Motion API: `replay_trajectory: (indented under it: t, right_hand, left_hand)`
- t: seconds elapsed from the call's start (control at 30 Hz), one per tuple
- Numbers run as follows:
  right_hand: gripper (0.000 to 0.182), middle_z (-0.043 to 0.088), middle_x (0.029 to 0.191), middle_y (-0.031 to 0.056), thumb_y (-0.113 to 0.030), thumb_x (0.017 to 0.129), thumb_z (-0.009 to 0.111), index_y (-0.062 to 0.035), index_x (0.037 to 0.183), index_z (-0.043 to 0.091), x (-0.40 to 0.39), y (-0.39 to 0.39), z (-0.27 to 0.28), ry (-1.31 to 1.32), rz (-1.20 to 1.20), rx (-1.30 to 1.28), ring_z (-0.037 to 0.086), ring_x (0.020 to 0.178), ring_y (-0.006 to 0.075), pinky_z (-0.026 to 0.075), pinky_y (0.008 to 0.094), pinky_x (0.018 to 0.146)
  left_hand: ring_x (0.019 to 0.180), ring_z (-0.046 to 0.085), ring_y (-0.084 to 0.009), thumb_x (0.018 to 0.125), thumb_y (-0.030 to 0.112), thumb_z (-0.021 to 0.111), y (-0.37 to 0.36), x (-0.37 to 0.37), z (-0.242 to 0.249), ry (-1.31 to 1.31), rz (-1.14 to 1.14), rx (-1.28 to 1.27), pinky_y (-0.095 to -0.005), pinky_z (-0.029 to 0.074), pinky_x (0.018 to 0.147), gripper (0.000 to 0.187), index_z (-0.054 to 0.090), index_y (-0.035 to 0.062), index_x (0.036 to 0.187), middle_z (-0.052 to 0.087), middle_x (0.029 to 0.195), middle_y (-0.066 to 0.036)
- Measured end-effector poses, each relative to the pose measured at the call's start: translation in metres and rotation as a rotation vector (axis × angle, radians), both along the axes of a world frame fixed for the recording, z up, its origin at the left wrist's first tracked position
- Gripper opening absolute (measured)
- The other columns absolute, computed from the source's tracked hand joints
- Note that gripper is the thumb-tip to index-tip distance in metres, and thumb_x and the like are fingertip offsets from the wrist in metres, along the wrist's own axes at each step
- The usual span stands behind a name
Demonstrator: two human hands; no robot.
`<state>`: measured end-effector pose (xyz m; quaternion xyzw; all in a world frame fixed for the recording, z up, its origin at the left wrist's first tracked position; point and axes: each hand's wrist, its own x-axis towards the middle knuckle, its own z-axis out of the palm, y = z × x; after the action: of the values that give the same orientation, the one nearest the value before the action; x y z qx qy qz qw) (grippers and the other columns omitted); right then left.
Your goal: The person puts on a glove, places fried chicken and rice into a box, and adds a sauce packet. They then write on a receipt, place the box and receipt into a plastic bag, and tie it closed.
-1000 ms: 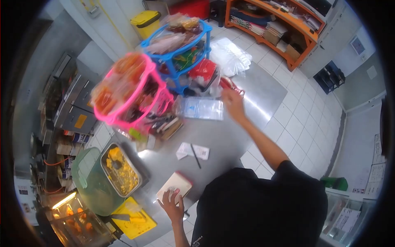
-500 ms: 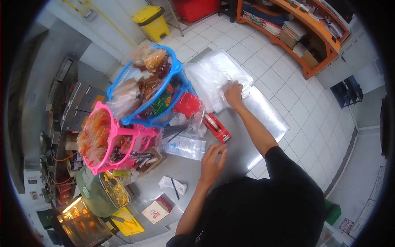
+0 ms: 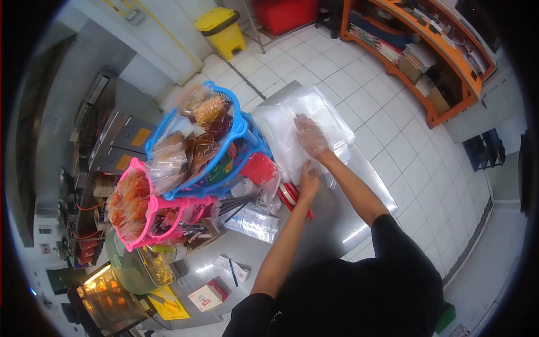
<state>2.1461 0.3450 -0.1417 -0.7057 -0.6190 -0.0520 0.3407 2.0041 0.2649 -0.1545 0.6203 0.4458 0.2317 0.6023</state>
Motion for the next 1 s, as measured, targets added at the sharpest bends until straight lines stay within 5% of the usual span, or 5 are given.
replay_trajectory:
  t: [0.17, 0.4, 0.6, 0.77, 1.0]
  right_hand:
    - [0.039, 0.060, 0.127, 0.0072, -0.019, 0.086, 0.056, -0.0118, 0.124, 0.060, 0.022, 0.027, -0.012, -0.242, 0.053, 0.025, 0.040, 0.137, 0.0273, 0.012, 0.0520, 0.120]
    - [0.019, 0.064, 0.108, 0.0060, -0.010, 0.086, 0.055, -0.0113, 0.102, 0.066, 0.024, 0.039, -0.025, 0.371, 0.146, 0.092, 0.050, 0.125, 0.0278, 0.019, 0.0508, 0.118]
    - [0.026, 0.063, 0.121, 0.0083, -0.001, 0.088, 0.052, -0.0069, 0.111, 0.063, 0.058, 0.057, -0.022, -0.039, 0.131, 0.023, 0.050, 0.128, 0.0306, 0.024, 0.0477, 0.116]
    - [0.046, 0.056, 0.126, 0.0152, -0.034, 0.103, 0.042, 0.0044, 0.127, 0.051, 0.034, 0.026, -0.045, 0.829, 0.199, 0.147, 0.055, 0.117, 0.0249, 0.045, 0.0360, 0.100]
    - [0.041, 0.058, 0.117, 0.0241, -0.026, 0.098, 0.051, 0.0080, 0.120, 0.055, 0.026, -0.019, 0.000, 0.471, 0.091, -0.078, 0.059, 0.106, 0.0367, 0.048, 0.0376, 0.092]
  left_hand:
    - [0.134, 0.042, -0.0399, 0.092, 0.013, 0.053, -0.026, 0.011, -0.005, 0.143, -0.067, 0.618, -0.0433, 0.036, 0.110, 0.061, 0.030, -0.0020, 0.146, 0.040, 0.146, -0.026]
    - [0.121, 0.050, -0.0456, 0.089, 0.009, 0.050, 0.023, 0.037, 0.009, 0.450, -0.278, 0.298, -0.0510, 0.042, 0.101, 0.056, 0.035, -0.0043, 0.141, 0.040, 0.143, -0.029]
    - [0.121, 0.050, -0.0439, 0.088, 0.011, 0.052, 0.038, 0.042, 0.014, 0.422, -0.165, 0.444, -0.0493, 0.044, 0.099, 0.052, 0.041, -0.0047, 0.137, 0.045, 0.139, -0.029]
    - [0.127, 0.048, -0.0404, 0.093, 0.032, 0.052, 0.055, 0.066, -0.038, 0.302, -0.139, 0.381, -0.0489, 0.044, 0.100, 0.054, 0.046, -0.0010, 0.136, 0.049, 0.138, -0.025]
    - [0.128, 0.048, -0.0400, 0.092, 0.032, 0.054, 0.064, 0.066, 0.008, 0.232, -0.225, 0.188, -0.0459, 0.041, 0.104, 0.061, 0.038, 0.0019, 0.142, 0.043, 0.144, -0.025]
